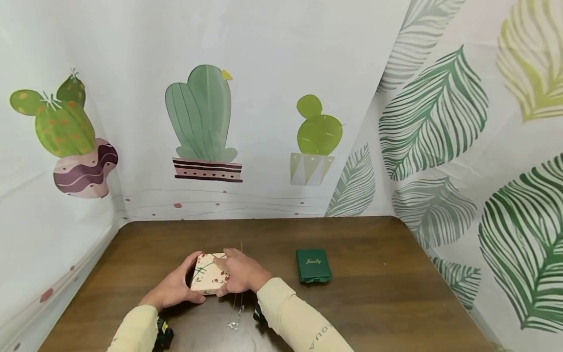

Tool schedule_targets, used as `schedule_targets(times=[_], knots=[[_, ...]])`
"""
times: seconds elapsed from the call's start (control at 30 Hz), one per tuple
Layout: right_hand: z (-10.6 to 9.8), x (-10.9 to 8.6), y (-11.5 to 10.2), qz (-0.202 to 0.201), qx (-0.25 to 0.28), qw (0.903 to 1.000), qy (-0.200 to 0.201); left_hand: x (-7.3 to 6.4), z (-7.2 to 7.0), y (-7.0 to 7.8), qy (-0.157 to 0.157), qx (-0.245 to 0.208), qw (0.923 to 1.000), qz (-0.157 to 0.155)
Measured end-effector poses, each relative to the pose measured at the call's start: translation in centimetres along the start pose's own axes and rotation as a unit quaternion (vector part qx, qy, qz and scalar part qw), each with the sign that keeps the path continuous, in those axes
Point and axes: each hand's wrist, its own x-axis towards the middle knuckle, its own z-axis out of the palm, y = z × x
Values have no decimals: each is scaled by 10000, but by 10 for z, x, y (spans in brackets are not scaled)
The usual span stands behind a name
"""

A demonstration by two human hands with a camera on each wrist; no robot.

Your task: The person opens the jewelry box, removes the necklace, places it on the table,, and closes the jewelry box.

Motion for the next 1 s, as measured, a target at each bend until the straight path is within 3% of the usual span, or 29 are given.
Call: schedule_targets(times=[0.33,0.67,0.83,1.0], knots=[[1,-2,0,-50,43,10000,-7,-5,3,4,-59,319,9994,78],[7,0,8,-264,826,9961,179,-12,2,14,-87,164,9998,120],[8,-2,12,-461,912,9947,131,-18,2,14,195,652,9976,153],[8,-3,13,-608,606,9959,272,-22,8,16,805,1152,9893,399]])
